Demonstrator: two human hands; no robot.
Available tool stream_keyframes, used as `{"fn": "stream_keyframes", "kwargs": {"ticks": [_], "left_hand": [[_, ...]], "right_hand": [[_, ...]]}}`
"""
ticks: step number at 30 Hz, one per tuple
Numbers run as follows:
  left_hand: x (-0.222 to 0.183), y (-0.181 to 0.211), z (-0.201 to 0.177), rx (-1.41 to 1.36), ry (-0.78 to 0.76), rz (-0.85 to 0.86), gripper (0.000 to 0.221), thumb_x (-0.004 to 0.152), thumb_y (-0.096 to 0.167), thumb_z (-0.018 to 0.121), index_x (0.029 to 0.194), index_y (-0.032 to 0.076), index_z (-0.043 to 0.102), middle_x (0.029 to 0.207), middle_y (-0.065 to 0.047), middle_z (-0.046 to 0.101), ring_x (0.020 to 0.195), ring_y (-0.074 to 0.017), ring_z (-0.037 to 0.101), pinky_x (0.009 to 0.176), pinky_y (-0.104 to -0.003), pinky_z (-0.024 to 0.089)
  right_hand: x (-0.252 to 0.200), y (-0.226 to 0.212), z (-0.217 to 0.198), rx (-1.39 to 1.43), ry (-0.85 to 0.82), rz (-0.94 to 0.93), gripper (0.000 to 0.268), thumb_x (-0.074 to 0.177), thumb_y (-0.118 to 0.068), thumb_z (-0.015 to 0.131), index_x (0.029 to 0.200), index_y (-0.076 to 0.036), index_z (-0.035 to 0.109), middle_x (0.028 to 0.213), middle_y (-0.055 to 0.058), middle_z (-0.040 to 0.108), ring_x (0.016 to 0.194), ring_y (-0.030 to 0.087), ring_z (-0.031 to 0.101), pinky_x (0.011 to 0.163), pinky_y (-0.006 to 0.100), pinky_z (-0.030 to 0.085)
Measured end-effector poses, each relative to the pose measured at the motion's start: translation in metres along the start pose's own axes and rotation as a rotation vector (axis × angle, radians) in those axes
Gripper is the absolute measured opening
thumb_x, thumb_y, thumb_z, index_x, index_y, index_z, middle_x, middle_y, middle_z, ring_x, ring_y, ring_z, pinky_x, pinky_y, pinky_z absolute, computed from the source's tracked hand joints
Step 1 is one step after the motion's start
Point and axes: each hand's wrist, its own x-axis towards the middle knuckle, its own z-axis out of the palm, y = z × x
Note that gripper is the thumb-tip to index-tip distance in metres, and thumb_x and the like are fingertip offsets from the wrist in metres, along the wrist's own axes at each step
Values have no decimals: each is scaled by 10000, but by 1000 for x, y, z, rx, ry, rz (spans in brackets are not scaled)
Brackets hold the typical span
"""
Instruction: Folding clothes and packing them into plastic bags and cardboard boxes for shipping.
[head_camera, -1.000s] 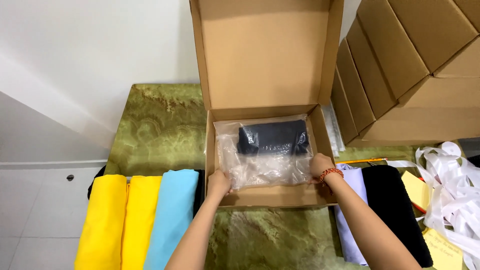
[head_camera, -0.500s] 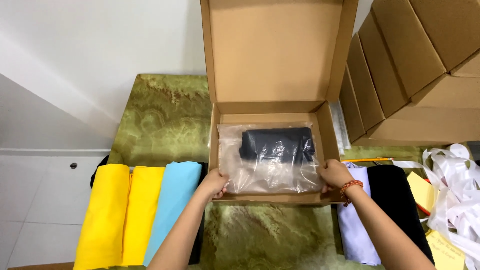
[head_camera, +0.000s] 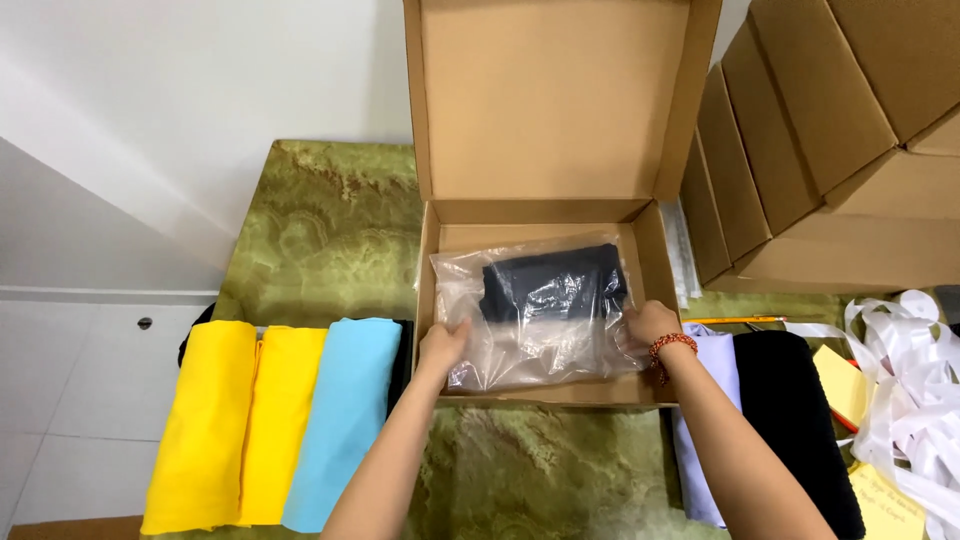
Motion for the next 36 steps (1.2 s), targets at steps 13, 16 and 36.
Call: {"fn": "stream_keyframes", "kwargs": {"ticks": [13, 16, 36], "left_hand": [[-15, -14, 6, -309, 11, -35, 488, 922, 350, 605, 1201, -15, 770, 1177, -190, 782, 1254, -350, 686, 1045, -482, 545], [-25, -13, 5, -378, 55, 0, 472, 905, 310, 619, 1150, -64, 772, 1083, -270, 754, 1169, -366, 687, 928, -507, 529], [-26, -30, 2, 73, -17, 107, 375, 1054, 309, 532, 1194, -7, 679, 1200, -335, 712, 1258, -512, 643, 1055, -608, 517]], "right_hand": [[76, 51, 23, -220, 75, -138, 413, 958, -222, 626, 1029, 154, 779, 1015, 369, 776, 1084, 516, 743, 902, 565, 627], [44, 46, 17, -301, 98, -252, 311, 966, -77, 557, 963, 128, 791, 949, 360, 783, 1021, 516, 767, 808, 573, 641], [74, -66, -45, -487, -266, -417, 405, 865, -566, 745, 1064, -239, 879, 1179, 40, 838, 1211, 301, 746, 1092, 445, 571]]}}
